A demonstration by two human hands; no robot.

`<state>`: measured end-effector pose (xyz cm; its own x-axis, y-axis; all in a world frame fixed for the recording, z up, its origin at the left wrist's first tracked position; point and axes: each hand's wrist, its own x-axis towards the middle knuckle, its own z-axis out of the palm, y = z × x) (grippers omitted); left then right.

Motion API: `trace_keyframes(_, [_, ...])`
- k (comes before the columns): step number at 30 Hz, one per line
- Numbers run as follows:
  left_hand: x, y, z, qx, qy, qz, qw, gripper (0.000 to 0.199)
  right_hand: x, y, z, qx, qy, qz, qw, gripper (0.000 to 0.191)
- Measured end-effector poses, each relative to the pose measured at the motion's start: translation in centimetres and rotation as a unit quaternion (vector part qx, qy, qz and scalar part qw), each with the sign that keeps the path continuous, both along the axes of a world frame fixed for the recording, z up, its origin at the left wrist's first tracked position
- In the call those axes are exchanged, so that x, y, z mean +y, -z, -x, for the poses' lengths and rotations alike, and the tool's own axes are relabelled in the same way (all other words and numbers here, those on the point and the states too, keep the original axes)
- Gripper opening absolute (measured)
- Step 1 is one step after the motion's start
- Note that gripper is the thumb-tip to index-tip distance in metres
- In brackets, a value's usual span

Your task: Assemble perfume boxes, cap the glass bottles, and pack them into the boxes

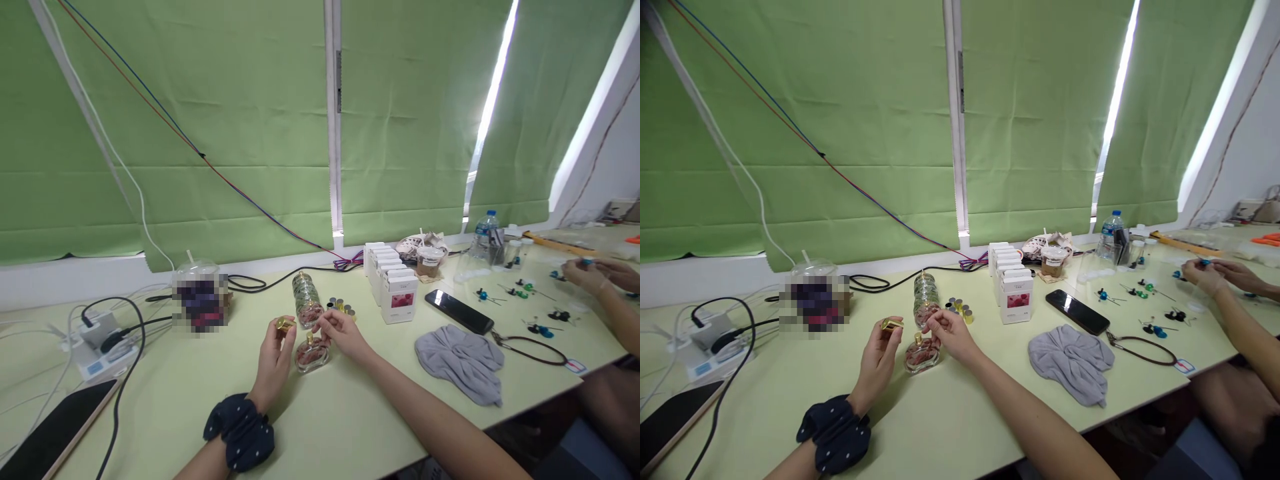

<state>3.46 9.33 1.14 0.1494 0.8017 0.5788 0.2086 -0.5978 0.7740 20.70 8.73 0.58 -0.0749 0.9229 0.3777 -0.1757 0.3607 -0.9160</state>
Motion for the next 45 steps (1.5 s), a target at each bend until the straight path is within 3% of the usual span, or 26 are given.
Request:
trace_keyframes(9, [-0.6, -0.7, -1.1, 0.05, 0.02, -0.051, 0.997, 0.018, -2.1, -2.2, 0.2, -0.108, 0.078, -0.133, 0.982, 0.027])
trace_keyframes(15, [-1.6, -0.8, -1.9, 0.035, 0.032, -0.028, 0.999, 0.019, -2.2, -2.4, 0.4, -0.099, 0.09, -0.192, 0.972, 0.018])
trace_keyframes(28, [-0.9, -0.4, -1.5, 0.06, 0.053, -0.024, 0.997, 0.016, -2.0, -2.4, 0.6, -0.09, 0.095, -0.183, 0.974, 0.014])
trace_keyframes(40, [0.1, 0.2, -0.6, 0.115, 0.054, -0.06, 0.99, 0.017, -1.0, -1.4, -0.2, -0.137, 0.08, -0.21, 0.965, 0.012])
trace_keyframes(45, [0.3, 0.2, -0.2, 0.162, 0.063, -0.061, 0.983, 0.034, -0.7, -1.0, -0.3, -0.146, 0.072, -0.213, 0.963, 0.009])
